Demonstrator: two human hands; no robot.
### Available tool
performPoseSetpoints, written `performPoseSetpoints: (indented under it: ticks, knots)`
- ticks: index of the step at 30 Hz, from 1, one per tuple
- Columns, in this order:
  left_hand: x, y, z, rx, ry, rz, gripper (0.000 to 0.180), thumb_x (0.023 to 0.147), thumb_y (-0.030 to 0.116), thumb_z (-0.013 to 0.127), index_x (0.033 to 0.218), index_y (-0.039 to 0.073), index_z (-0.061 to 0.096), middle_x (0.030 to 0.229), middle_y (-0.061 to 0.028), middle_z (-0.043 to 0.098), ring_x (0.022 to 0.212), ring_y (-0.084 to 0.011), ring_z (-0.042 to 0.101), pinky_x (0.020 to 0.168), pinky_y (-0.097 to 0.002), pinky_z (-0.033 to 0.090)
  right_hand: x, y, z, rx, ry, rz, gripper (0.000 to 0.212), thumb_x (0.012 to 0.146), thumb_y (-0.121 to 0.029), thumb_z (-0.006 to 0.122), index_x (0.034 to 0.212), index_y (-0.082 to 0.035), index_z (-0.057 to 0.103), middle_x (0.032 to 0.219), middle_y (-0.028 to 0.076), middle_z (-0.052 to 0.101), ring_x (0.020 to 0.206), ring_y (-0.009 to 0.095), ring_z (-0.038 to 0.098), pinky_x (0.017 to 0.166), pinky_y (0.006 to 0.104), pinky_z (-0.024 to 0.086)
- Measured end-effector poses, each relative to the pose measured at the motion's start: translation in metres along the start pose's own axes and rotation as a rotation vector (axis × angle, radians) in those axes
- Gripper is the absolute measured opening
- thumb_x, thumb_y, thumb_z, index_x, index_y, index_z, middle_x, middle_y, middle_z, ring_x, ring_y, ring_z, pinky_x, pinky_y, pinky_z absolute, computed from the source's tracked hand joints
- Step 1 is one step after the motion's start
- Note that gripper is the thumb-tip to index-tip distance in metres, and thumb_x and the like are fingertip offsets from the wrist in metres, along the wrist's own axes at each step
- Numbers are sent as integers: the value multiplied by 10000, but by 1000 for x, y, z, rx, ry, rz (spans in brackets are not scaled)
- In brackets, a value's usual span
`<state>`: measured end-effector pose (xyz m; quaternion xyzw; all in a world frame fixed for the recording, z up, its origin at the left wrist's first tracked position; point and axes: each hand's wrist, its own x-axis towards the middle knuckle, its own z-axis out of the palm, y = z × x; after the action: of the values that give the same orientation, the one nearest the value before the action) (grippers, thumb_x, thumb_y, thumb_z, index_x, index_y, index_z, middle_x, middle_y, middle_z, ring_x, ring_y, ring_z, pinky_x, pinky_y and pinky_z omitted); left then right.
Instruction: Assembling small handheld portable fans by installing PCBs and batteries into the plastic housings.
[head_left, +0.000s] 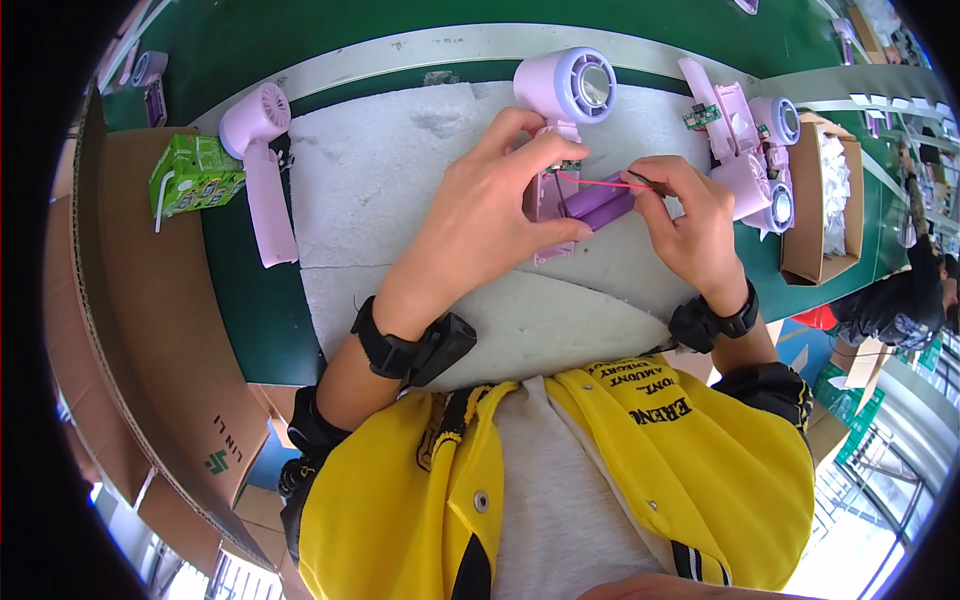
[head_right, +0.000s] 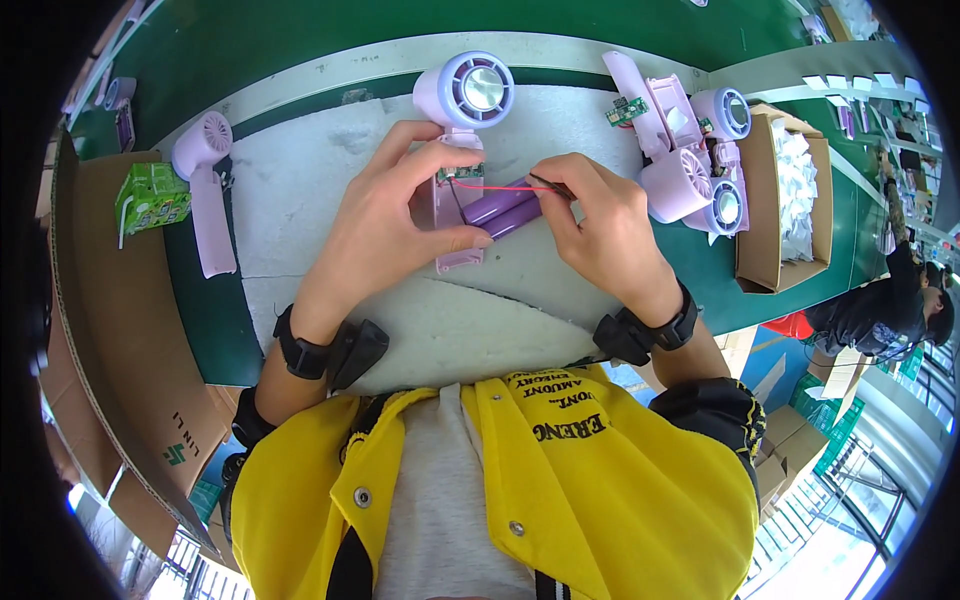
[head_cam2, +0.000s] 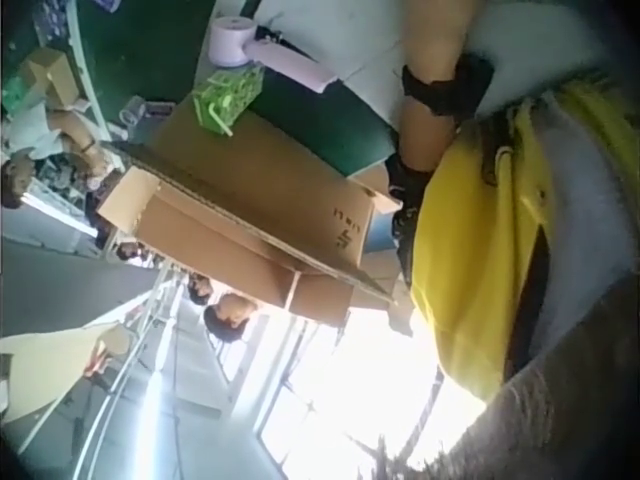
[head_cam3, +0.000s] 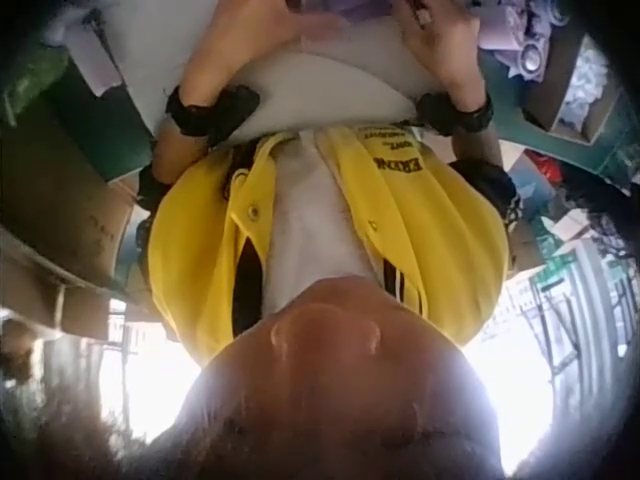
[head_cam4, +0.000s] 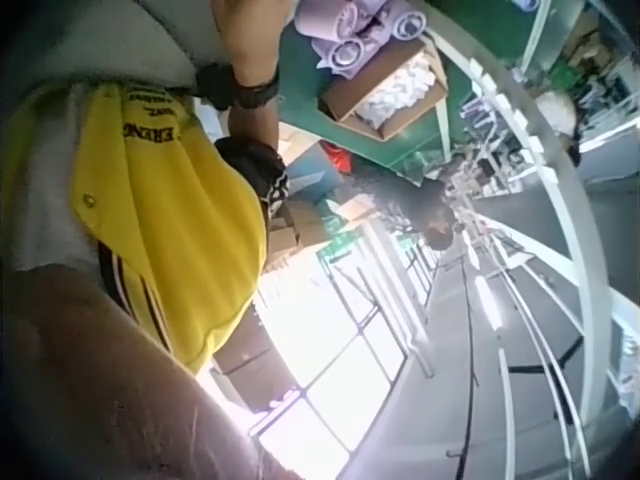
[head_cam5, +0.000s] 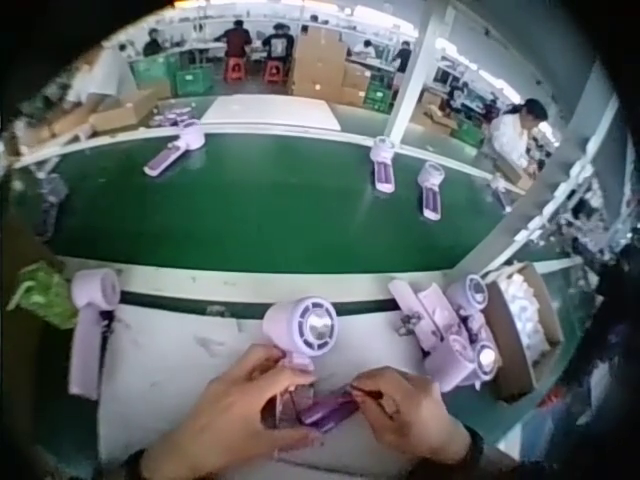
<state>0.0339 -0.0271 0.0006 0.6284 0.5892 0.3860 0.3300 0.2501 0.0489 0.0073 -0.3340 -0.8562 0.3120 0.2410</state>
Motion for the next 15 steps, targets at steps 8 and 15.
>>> performPoseSetpoints:
  ticks: [8, 15]
  knots:
    - [3, -1, -5, -57, -26, -41, 565, 612, 194, 885, 1105, 124, 617, 1161, -98, 563, 957, -298, 637, 800, -380, 533, 7, -16, -8, 44, -166, 112, 217, 814, 116, 612, 999, 11, 653, 995, 119, 657, 700, 171, 637, 632, 246, 507]
    - [2, -2, -8, -79, -45, -32, 560, 621, 199, 882, 1112, 124, 622, 1159, -92, 564, 980, -289, 630, 821, -375, 528, 5, 3, -4, 308, -236, 212, 239, 834, 106, 601, 1047, 17, 664, 1032, 86, 648, 824, 134, 617, 691, 247, 509]
